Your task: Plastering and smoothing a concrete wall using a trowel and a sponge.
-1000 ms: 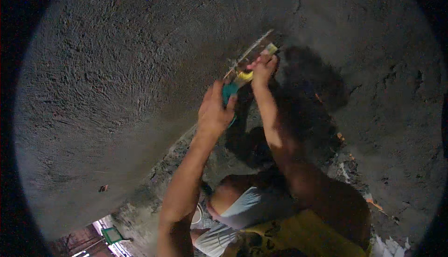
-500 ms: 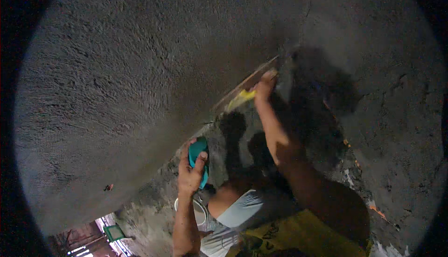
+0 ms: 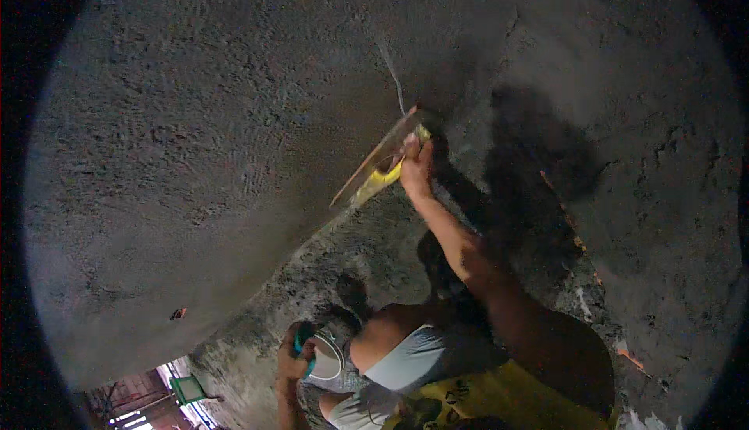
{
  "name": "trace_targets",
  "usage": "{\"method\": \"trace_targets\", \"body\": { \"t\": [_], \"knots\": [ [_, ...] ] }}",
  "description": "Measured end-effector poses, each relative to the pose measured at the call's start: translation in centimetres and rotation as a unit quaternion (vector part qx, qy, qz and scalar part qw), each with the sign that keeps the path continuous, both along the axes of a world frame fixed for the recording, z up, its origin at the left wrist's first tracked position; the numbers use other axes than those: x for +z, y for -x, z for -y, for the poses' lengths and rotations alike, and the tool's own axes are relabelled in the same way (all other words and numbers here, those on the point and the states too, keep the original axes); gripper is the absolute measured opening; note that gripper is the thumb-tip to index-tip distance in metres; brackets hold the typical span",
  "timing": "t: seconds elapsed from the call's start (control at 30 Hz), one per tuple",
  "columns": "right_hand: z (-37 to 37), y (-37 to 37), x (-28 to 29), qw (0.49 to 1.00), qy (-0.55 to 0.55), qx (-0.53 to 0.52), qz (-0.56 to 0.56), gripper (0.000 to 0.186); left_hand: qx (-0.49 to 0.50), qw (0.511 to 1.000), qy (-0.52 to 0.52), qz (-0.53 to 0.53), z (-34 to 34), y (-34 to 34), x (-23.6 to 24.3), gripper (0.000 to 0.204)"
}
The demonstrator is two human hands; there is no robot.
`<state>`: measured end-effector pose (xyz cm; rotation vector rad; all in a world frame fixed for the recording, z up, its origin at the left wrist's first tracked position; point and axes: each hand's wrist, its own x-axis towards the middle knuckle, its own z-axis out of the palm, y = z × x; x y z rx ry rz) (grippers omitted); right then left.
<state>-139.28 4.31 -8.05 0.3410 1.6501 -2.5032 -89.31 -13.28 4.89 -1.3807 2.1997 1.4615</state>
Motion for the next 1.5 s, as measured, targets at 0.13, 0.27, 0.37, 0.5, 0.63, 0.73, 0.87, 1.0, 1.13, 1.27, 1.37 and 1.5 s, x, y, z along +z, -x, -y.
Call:
{"method": "trace_targets", "body": {
  "t": [0.13,0.27,0.37,0.5,0.63,0.73,0.87,1.0,1.13,1.27,1.37,1.5],
  "knots": [
    [-8.7,8.7,2.0,0.983,0.101,-0.145,-0.053,0.026,-0.008,0.993,0.115,0.018,-5.0,0.3,7.1,0.052],
    [-14.5,13.6,-11.5,0.786,-0.369,-0.405,-0.285,0.016,-0.022,0.997,0.063,-0.030,-3.8,0.8,-1.1,0.055],
    [-0.9,1.8,-4.2,0.992,0.102,-0.025,0.064,0.004,-0.003,0.984,0.169,0.063,0.6,-6.1,4.3,0.054],
    [-13.0,13.5,-7.4,0.987,0.115,-0.113,0.002,0.010,0.006,0.993,0.117,-0.010,-0.6,-6.6,2.3,0.049],
    [-5.5,5.3,-7.2,0.980,0.068,-0.155,0.103,0.016,-0.016,0.985,0.162,0.061,-2.1,-4.3,3.6,0.046],
    [-2.2,2.6,-0.8,0.987,0.117,-0.058,0.089,0.027,0.114,0.984,0.136,0.018,-0.8,-6.7,5.7,0.048],
    [-14.5,16.0,-1.1,0.974,0.094,-0.181,-0.097,0.023,0.016,0.989,0.125,-0.079,0.9,-11.9,3.6,0.040],
    [-5.1,6.2,-4.2,0.967,0.136,-0.180,0.122,0.017,0.121,0.990,0.057,-0.044,0.2,-15.0,8.8,0.042],
    [-10.9,11.0,-9.2,0.989,-0.024,-0.139,-0.044,0.019,0.078,0.992,0.097,0.023,1.7,-11.2,4.6,0.044],
    [-9.7,12.0,-1.1,0.975,0.111,-0.188,0.045,0.033,0.105,0.985,0.133,0.029,1.7,-14.8,10.9,0.045],
    [-11.2,11.2,-5.4,0.967,0.040,-0.214,0.136,0.036,0.076,0.992,0.092,0.030,2.2,-11.9,5.8,0.045],
    [-7.1,9.9,3.2,0.970,0.085,-0.227,0.005,0.043,0.100,0.986,0.125,0.038,2.9,-14.4,9.5,0.045]
  ]
}}
